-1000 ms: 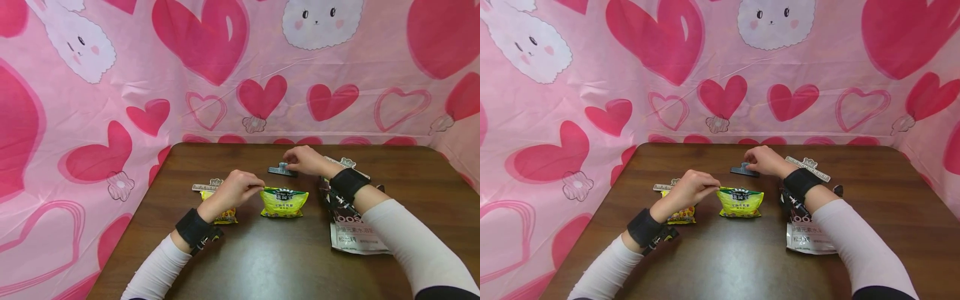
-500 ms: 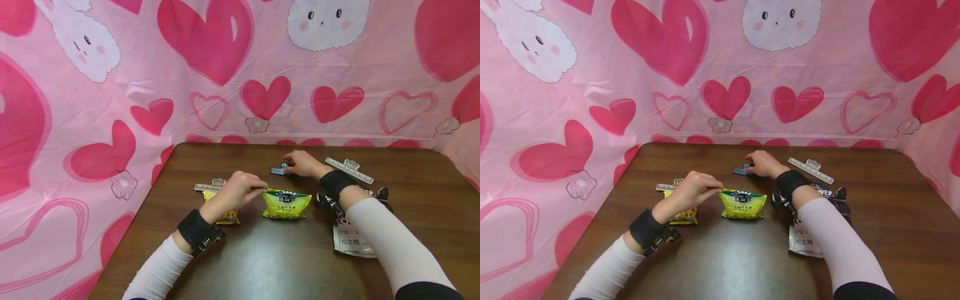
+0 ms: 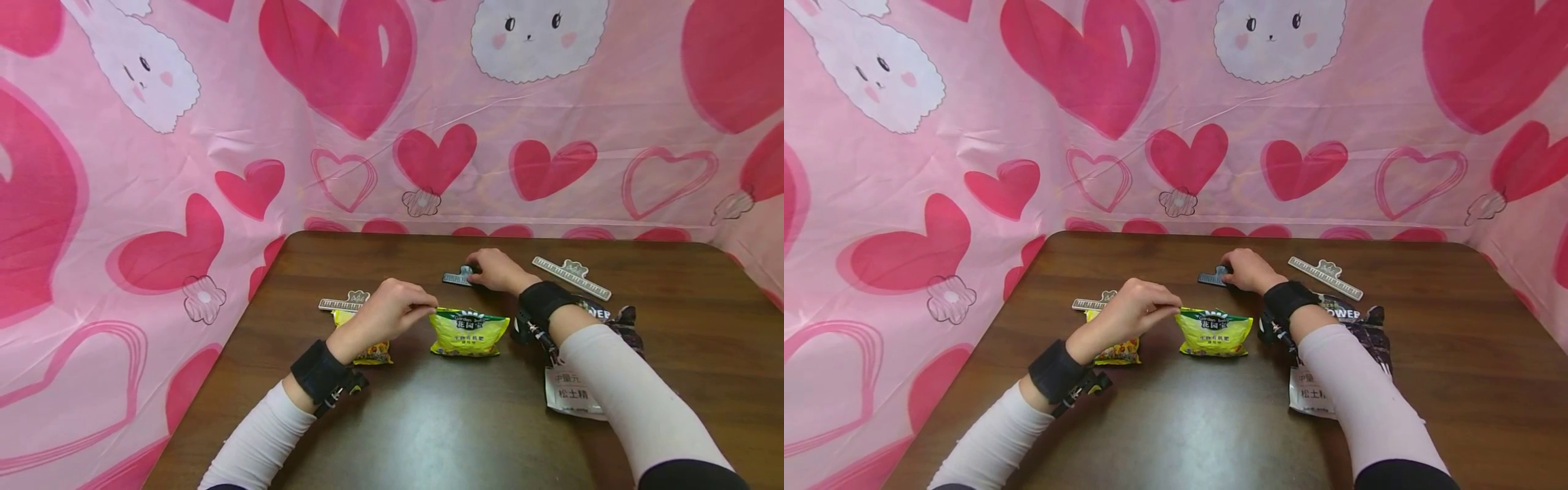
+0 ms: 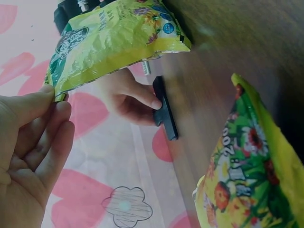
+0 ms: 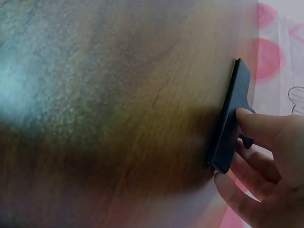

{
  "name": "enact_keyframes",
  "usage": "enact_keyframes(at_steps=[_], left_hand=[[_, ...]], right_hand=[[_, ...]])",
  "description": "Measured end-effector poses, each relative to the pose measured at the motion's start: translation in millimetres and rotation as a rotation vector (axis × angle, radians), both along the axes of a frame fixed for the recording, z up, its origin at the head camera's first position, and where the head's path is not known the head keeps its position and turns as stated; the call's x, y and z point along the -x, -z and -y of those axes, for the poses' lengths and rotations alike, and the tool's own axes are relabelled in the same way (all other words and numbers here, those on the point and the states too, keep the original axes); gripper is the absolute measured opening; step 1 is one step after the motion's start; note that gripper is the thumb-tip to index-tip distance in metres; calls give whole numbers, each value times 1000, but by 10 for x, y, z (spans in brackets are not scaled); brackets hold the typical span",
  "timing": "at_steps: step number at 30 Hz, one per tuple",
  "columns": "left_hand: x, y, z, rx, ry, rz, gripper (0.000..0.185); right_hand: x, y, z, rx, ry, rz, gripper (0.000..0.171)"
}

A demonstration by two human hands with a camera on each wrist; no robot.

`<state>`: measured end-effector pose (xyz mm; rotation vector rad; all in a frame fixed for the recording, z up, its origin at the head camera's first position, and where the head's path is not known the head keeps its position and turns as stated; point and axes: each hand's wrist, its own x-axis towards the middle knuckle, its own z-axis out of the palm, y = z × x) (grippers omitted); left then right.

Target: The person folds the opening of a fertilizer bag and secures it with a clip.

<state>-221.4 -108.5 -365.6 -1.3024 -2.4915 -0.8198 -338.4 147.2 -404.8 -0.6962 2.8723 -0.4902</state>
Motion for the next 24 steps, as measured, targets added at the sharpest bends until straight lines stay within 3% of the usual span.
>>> enact_keyframes(at_steps=[10,24], left_hand=[[-3,11,11,5,-3,-4,13],[-14,2,4,2,-6,-24,13]], right_hand=[[-43,-16,-25,20,27,-36,31],[-122,-141,-73,82,-56,-115,13]])
